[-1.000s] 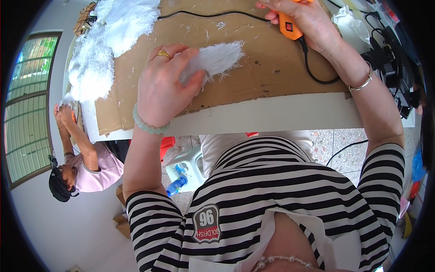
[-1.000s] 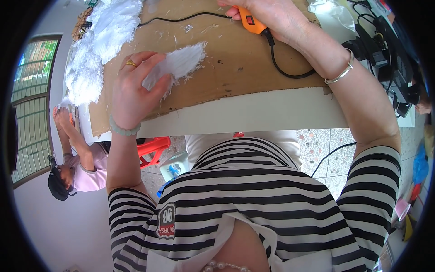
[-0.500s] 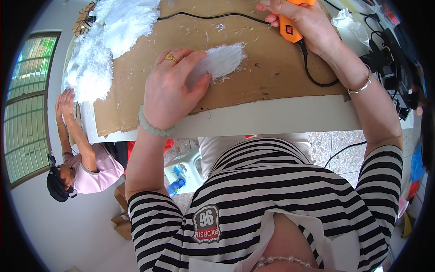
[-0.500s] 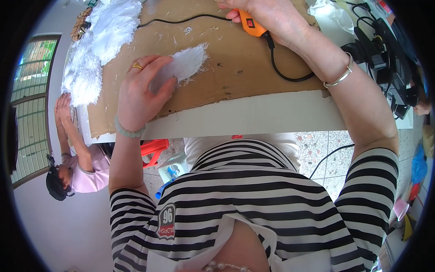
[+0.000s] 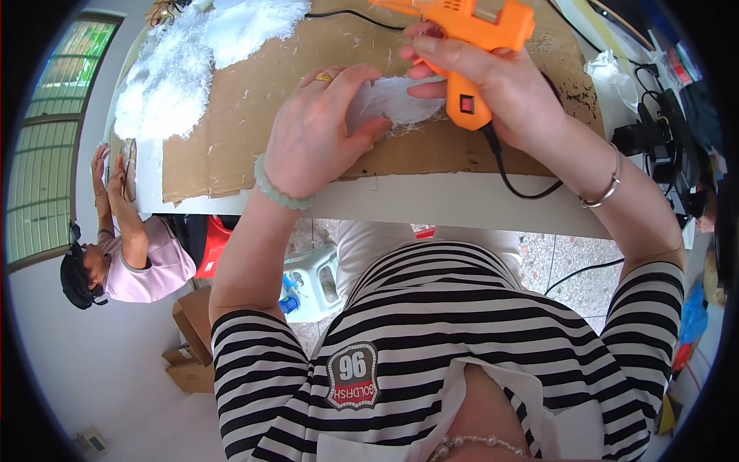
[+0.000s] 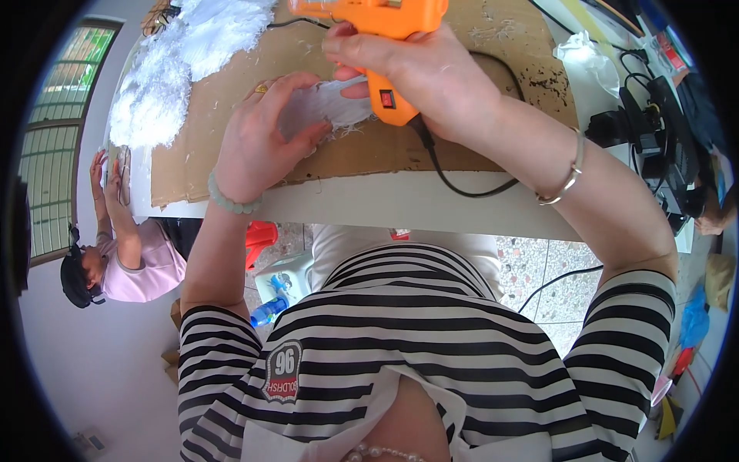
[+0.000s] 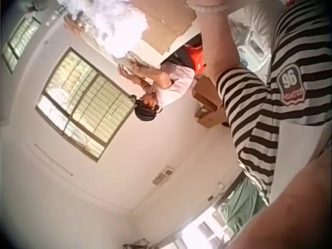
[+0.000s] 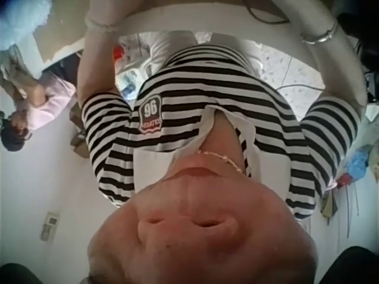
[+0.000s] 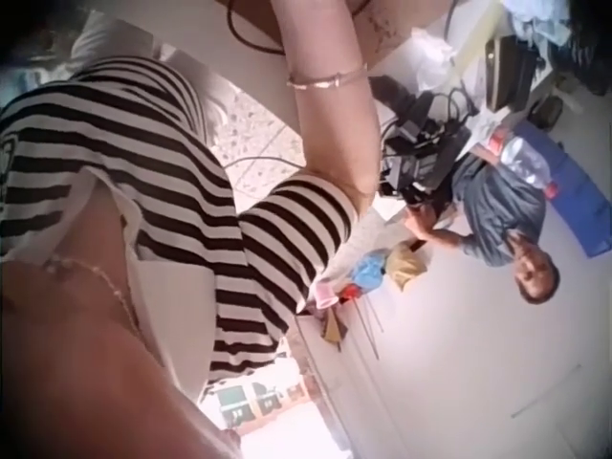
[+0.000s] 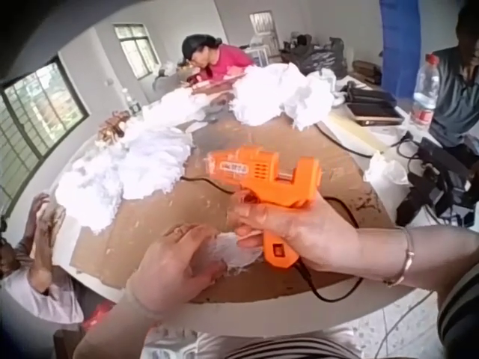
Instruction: Using a hot glue gun to attach white cotton stuffing to a cardboard base to create decorative clouds.
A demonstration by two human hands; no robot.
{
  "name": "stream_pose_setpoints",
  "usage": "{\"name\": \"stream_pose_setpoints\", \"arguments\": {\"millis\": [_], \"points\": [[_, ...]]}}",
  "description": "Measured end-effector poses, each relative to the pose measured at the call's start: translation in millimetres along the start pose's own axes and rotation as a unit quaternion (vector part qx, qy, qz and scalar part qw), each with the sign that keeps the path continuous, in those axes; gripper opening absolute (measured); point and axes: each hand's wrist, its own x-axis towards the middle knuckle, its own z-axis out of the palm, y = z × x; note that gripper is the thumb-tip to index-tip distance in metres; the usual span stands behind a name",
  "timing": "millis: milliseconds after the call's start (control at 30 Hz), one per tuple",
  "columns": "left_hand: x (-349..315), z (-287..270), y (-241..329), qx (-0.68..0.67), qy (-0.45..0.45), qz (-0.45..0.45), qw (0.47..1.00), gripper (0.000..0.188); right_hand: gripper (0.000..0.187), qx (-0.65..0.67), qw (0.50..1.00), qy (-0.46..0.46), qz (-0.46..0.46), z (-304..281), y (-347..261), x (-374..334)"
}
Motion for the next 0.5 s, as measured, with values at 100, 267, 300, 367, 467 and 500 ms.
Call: {"name": "stream_pose_setpoints", "arguments": {"millis": [100, 267, 300, 367, 467, 500], "points": [[-4.4, 0.3, -6.5, -0.018, 0.010, -0.031, 0.999, 0.043, 0.032, -0.019, 1.000, -0.007, 0.016, -0.9, 13.6, 3.8], [-24.8, -15.1, -29.0, -0.065, 0.127, -0.133, 0.981, 0.029, 0.034, 0.001, 0.999, 0.000, 0.049, -2.2, 14.9, 6.1], [-30.5, -18.8, -31.9, -0.050, 0.160, -0.171, 0.971, 0.024, 0.034, -0.003, 0.998, -0.010, 0.054, -2.4, 13.6, 5.7], [-43.6, -16.6, -32.7, -0.039, 0.179, -0.198, 0.963, 0.019, 0.034, 0.001, 0.998, -0.018, 0.062, -4.7, 16.4, 6.7], [-48.3, -13.5, -23.2, -0.025, 0.182, -0.217, 0.959, 0.012, 0.035, -0.012, 0.997, -0.012, 0.070, -7.7, 12.2, 4.4], [-47.3, -11.0, -18.0, -0.031, 0.158, -0.217, 0.963, 0.010, 0.035, -0.029, 0.996, 0.009, 0.081, -9.0, 11.1, 1.3]]}}
